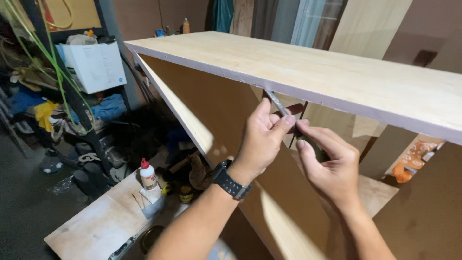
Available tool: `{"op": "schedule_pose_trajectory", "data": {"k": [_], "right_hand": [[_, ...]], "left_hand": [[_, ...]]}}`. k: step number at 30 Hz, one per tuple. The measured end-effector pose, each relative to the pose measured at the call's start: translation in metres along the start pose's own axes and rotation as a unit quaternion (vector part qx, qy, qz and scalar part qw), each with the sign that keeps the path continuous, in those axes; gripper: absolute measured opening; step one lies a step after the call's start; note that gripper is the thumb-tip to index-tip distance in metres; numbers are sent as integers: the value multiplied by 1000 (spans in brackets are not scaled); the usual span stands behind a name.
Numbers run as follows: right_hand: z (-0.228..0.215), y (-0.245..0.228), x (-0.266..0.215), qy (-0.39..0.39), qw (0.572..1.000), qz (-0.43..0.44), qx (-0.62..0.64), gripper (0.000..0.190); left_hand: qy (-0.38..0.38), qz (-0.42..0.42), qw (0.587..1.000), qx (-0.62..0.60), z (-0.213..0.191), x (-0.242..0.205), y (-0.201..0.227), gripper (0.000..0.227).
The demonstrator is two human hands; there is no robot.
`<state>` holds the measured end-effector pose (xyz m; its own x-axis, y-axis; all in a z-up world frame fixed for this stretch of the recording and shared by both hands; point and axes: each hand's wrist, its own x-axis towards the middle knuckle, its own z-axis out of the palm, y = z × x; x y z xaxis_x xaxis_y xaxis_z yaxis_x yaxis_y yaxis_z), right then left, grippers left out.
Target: The person applies wood putty to the joints of a wooden shelf unit using a putty knife and then scrapes off the excess.
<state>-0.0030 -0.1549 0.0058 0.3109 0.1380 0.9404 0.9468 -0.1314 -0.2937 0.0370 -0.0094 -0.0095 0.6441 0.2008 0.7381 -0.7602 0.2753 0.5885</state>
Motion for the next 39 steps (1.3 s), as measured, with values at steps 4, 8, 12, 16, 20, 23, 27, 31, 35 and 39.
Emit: {"op": "schedule_pose_trajectory", "data": {"k": [4, 8, 12, 16, 20, 23, 27, 31, 35, 39], "right_hand": [[6, 4, 0, -2, 1000, -12, -11, 30], [-5, 10, 0, -8, 1000, -1, -5, 30], [12, 8, 7, -14, 999, -31, -27, 29], [9, 9, 7, -15, 1000, -21, -9, 30], [19, 18, 6, -13, 1000, -18, 1, 29], [28, 14, 10, -14, 1000, -18, 10, 31], [26, 19, 11, -25, 1000, -11, 8, 31], [44, 13, 17, -20, 1000, -22, 8, 31], [41, 10, 19, -25, 999, -26, -6, 33], [50, 11, 20, -27, 999, -16, 10, 31]], "left_hand": [[10, 0, 1000, -18, 4, -6, 32, 75], [2, 1, 1000, 0, -12, 12, -34, 70], [15, 9, 999, -48, -8, 0, 24, 72], [20, 13, 999, -40, -5, 1, 19, 68], [23, 15, 999, -45, -14, 6, 20, 65], [27, 10, 999, -39, -36, 12, -3, 75], [29, 18, 998, -49, -30, 17, 1, 79], [39, 8, 998, -46, -42, 15, 23, 78], [42, 23, 998, -33, -37, 19, 21, 67], [45, 23, 998, -41, -49, 22, 17, 70]]}}
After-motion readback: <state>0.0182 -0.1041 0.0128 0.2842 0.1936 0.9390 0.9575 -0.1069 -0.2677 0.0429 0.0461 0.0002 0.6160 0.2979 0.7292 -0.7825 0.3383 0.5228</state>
